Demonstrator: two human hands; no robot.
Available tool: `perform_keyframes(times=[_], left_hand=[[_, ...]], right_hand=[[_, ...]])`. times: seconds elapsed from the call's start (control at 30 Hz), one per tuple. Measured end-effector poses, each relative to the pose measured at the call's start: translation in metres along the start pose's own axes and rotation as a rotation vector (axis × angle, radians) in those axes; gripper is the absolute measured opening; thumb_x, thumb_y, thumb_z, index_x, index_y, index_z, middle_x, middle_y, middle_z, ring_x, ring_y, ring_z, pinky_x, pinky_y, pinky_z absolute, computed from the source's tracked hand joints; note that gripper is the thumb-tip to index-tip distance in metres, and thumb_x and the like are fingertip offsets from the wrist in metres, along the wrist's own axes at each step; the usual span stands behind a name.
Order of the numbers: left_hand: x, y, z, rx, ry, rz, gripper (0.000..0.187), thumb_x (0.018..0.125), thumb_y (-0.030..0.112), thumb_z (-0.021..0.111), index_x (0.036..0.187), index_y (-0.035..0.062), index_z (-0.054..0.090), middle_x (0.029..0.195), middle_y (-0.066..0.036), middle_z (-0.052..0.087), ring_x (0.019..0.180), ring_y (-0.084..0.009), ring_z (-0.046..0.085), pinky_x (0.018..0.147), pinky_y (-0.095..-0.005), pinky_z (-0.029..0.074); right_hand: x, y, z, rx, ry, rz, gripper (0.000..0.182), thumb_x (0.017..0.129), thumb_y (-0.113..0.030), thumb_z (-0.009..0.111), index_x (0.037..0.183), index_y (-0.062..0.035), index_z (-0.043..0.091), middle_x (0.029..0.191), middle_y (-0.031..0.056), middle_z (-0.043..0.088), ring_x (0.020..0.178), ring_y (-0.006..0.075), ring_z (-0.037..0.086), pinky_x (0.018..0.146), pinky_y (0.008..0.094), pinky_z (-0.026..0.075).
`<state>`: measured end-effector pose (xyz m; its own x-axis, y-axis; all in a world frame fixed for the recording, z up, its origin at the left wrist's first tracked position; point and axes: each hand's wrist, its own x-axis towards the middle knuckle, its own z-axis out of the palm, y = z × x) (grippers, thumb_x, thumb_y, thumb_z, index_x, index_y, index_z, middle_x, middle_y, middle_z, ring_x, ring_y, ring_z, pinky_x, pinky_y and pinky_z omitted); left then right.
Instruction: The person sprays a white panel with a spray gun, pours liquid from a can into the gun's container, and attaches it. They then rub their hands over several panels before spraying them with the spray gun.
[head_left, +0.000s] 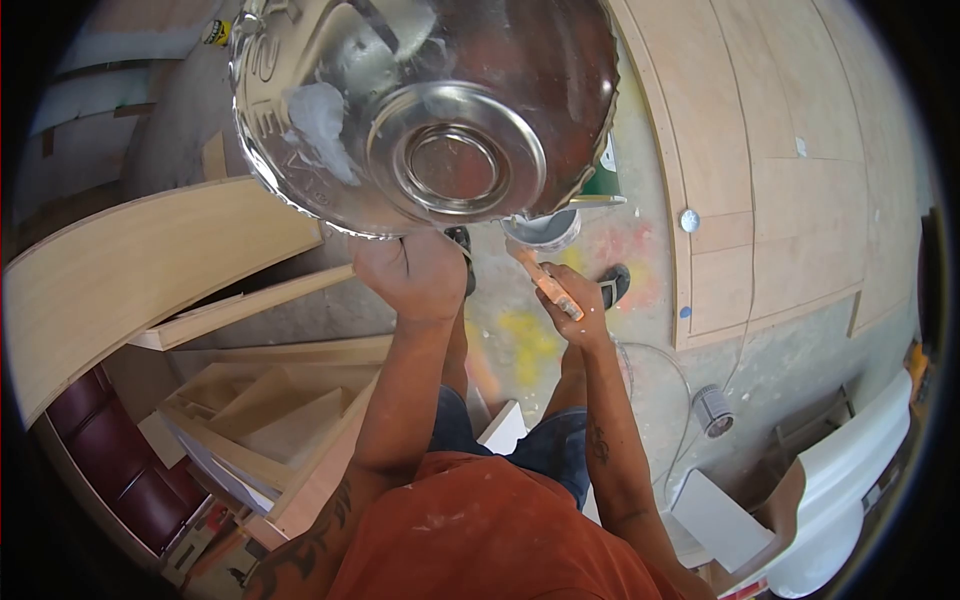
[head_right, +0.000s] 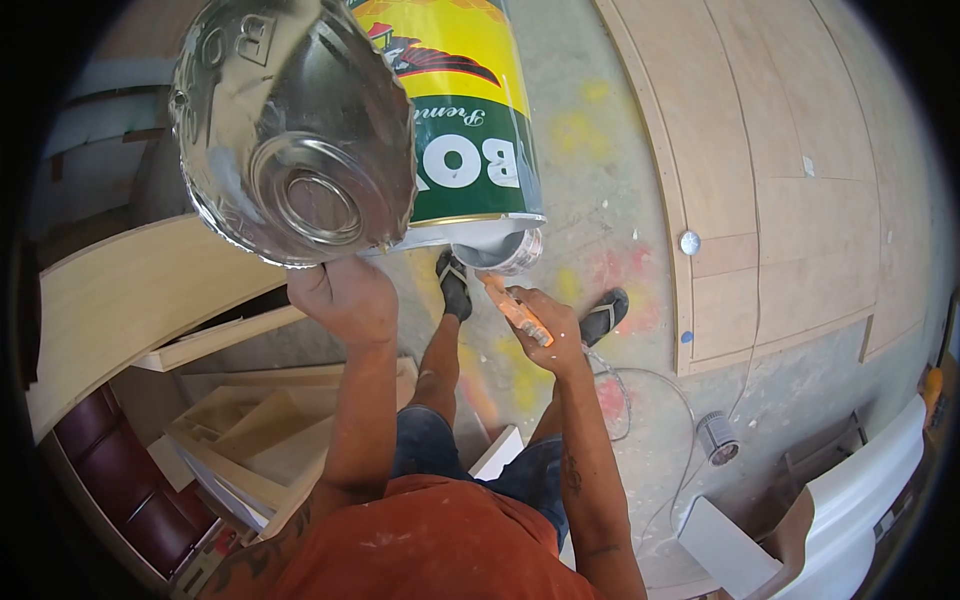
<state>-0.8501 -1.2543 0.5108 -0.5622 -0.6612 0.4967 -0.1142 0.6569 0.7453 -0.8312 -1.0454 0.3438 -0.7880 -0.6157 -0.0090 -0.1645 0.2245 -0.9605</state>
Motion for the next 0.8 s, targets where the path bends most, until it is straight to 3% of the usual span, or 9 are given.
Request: perform_keyframes(times=[0.4,0.5,0.6,0.7,0.77,0.8], left_hand=[[-0.001,-0.002,-0.004,-0.084,0.050,-0.060,0.020,0.094,0.006,0.055,0.095,-0.0073,0.070,0.084,-0.003,0.068,0.076,-0.0091,0.054,0.065,-0.0258,0.044],[-0.001,-0.003,-0.004,-0.064,0.081,0.002,0.022,0.095,0.007,0.054,0.096,-0.0075,0.070,0.085,-0.004,0.068,0.075,-0.0093,0.054,0.065,-0.0261,0.045],[0.001,0.000,-0.006,-0.092,0.067,-0.088,0.022,0.095,0.007,0.054,0.097,-0.0075,0.070,0.087,-0.005,0.068,0.078,-0.0100,0.055,0.068,-0.0270,0.046],[0.017,0.007,-0.002,0.080,0.085,-0.167,0.021,0.093,0.006,0.054,0.099,-0.0074,0.070,0.092,-0.007,0.069,0.084,-0.0112,0.055,0.076,-0.0272,0.046],[0.032,0.009,0.007,-0.148,0.185,-0.269,0.016,0.092,0.003,0.059,0.084,-0.0103,0.062,0.072,-0.006,0.058,0.069,-0.0146,0.047,0.067,-0.0300,0.043],[0.034,0.006,0.008,-0.149,0.181,-0.267,0.016,0.092,0.003,0.059,0.084,-0.0103,0.062,0.072,-0.006,0.058,0.069,-0.0146,0.047,0.067,-0.0300,0.043]], right_hand=[[0.011,-0.009,-0.004,0.003,0.017,-0.055,0.032,0.078,-0.003,0.075,0.109,-0.0007,0.067,0.098,0.0167,0.071,0.082,0.0344,0.070,0.074,0.0373,0.055],[0.012,-0.008,-0.003,0.005,0.023,-0.066,0.032,0.078,-0.002,0.075,0.109,-0.0008,0.067,0.098,0.0165,0.071,0.082,0.0339,0.070,0.073,0.0373,0.055],[0.013,-0.007,-0.002,0.017,0.021,-0.071,0.033,0.077,-0.002,0.076,0.109,-0.0008,0.067,0.097,0.0164,0.071,0.081,0.0334,0.070,0.073,0.0371,0.055],[0.012,-0.008,-0.001,0.042,0.019,-0.051,0.033,0.077,-0.001,0.076,0.109,-0.0007,0.067,0.097,0.0164,0.071,0.081,0.0331,0.070,0.072,0.0370,0.055],[0.012,-0.004,0.001,0.034,0.014,-0.072,0.032,0.080,-0.005,0.074,0.110,0.0007,0.067,0.097,0.0174,0.071,0.081,0.0346,0.071,0.071,0.0384,0.056],[0.012,-0.002,0.000,0.023,0.007,-0.093,0.031,0.082,-0.008,0.073,0.111,0.0020,0.066,0.097,0.0184,0.072,0.081,0.0360,0.071,0.070,0.0397,0.057]])
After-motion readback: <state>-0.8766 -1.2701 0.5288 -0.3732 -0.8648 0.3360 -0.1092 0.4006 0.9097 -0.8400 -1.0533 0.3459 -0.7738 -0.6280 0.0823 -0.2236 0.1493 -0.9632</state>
